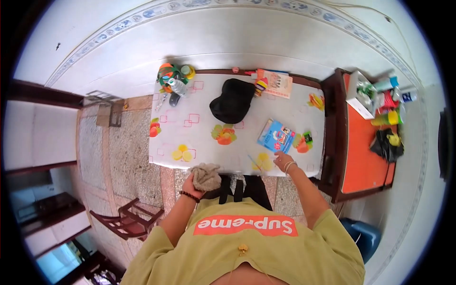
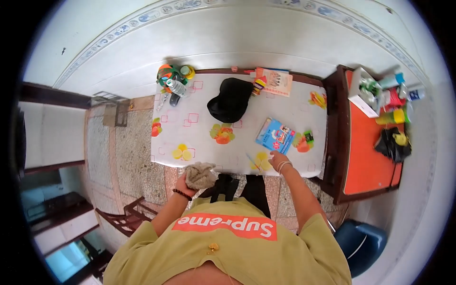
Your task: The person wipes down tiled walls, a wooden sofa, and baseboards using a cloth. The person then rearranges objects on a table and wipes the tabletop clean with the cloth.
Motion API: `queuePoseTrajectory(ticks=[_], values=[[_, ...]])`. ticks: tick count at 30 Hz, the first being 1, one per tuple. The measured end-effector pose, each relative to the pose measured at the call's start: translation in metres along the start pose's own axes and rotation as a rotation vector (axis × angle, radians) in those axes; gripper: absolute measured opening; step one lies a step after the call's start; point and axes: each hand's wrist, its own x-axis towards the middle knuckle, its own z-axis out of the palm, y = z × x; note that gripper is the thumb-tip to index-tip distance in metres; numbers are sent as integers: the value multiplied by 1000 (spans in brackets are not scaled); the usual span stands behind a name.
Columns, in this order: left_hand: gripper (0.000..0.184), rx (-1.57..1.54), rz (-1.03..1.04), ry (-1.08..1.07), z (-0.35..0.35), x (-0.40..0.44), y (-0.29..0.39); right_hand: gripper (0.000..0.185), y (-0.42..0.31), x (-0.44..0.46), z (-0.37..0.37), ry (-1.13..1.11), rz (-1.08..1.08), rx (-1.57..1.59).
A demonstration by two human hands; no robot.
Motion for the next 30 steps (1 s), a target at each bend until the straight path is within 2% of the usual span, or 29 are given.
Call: queuePoseTrajectory(ticks=[4, 5, 8, 10, 12, 15, 17, 18, 20, 22, 24, 26, 28, 30], values=[[38, -112, 39, 70, -12, 10, -35, 42, -27, 66, -30, -76, -73, -65], [37, -101, 45, 95, -9, 9, -43, 50, -31, 83, -31, -94, -135, -59], [38, -188, -40, 45, -21, 16, -65, 57, -64, 126, -34, -120, -190, -42], [40, -124, -28, 146, -35, 22, -78, 60, -87, 154, -33, -139, -225, -67], [42, -151, -35, 116, -54, 32, -87, 63, -105, 182, -24, -153, -243, -91], [40, -204, -41, 104, -62, 37, -81, 58, -115, 214, -4, -200, -194, -213], [40, -235, -38, 105, -75, 40, -79, 45, -116, 229, 16, -146, -166, -268], [40, -253, -24, 99, -80, 39, -77, 45, -117, 232, 28, -152, -160, -276], [40, -288, -34, 100, -90, 38, -61, 33, -124, 230, 55, -15, -203, -270], [40, -326, -28, 94, -95, 38, -57, 29, -138, 216, 85, 70, -317, -264], [44, -237, 16, 120, -99, 41, -52, 27, -181, 192, 92, -37, -512, -329], [44, -239, 21, 116, -95, 44, -48, 25, -216, 181, 114, 23, -525, -130], [43, -230, 24, 120, -93, 44, -39, 23, -259, 176, 124, 39, -675, -9], [43, -237, 27, 149, -89, 46, -36, 23, -287, 179, 134, -99, -708, 57]])
